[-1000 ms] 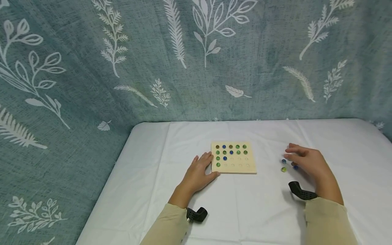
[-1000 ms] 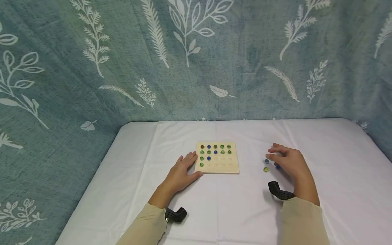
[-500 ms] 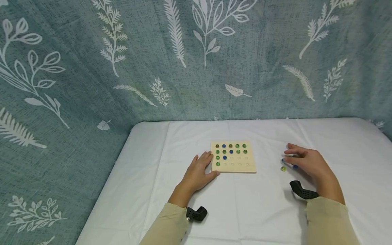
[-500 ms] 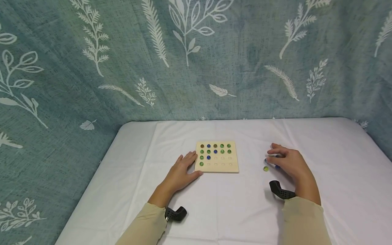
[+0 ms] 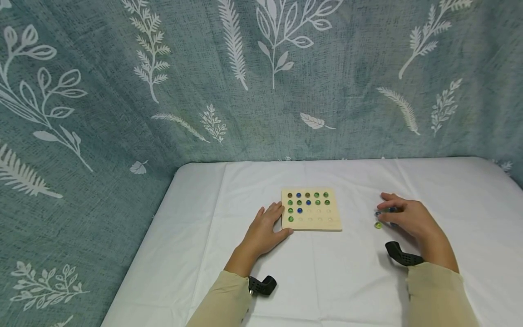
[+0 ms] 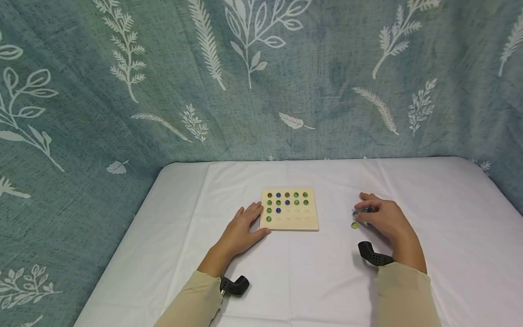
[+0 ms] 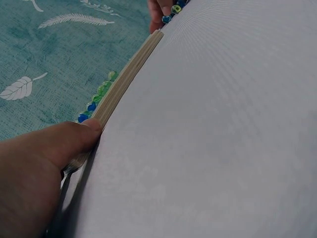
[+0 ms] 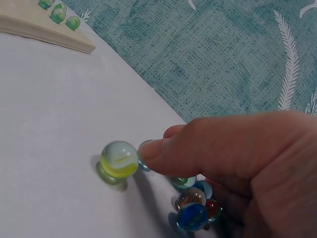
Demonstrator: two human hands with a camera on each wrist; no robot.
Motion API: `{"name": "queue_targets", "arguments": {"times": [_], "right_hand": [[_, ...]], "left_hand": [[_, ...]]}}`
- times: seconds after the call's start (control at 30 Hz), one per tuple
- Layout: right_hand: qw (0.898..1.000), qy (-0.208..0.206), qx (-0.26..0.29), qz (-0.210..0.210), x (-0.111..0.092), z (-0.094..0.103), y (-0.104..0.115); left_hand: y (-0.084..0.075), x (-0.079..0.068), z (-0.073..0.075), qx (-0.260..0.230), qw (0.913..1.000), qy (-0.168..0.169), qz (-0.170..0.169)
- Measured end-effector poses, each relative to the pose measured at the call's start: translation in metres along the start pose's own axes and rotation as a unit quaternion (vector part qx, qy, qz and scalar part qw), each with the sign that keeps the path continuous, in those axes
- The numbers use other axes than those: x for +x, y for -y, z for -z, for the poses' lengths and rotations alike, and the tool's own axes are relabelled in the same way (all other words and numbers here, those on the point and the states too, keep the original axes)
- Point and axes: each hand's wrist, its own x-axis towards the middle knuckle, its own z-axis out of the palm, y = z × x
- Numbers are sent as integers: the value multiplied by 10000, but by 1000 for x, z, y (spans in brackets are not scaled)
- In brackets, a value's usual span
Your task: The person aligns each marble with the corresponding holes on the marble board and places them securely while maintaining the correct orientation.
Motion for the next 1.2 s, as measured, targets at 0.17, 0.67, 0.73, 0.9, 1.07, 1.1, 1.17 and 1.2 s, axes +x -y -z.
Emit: {"name": "queue_targets", "arguments": {"times": [0.17, 0.67, 0.73, 0.9, 1.07, 1.1, 1.17, 1.2], "right_hand": [[10000, -69, 12, -15, 1, -2, 0], [9997, -109, -228, 32, 4, -5, 0], [9995, -109, -282, 67, 4, -5, 0], [9993, -117, -339, 93, 4, -5, 1], [9997, -88, -236, -30, 4, -6, 2], [9998, -82, -200, -56, 4, -6, 2], [9998, -74, -160, -91, 4, -6, 1], [9998, -69, -155, -94, 4, -6, 1]], "left_hand": [[0, 0, 0, 6, 10000, 2, 23], [0, 0, 0, 25, 10000, -31, 12], [0, 0, 0, 24, 10000, -30, 2], [0, 0, 0, -2, 10000, -54, -28], [0, 0, -1, -58, 9999, -99, -50], [0, 1, -2, -66, 9999, -107, -54], [0, 1, -2, -77, 9999, -117, -58], [0, 1, -2, -70, 9999, -125, -63]]}}
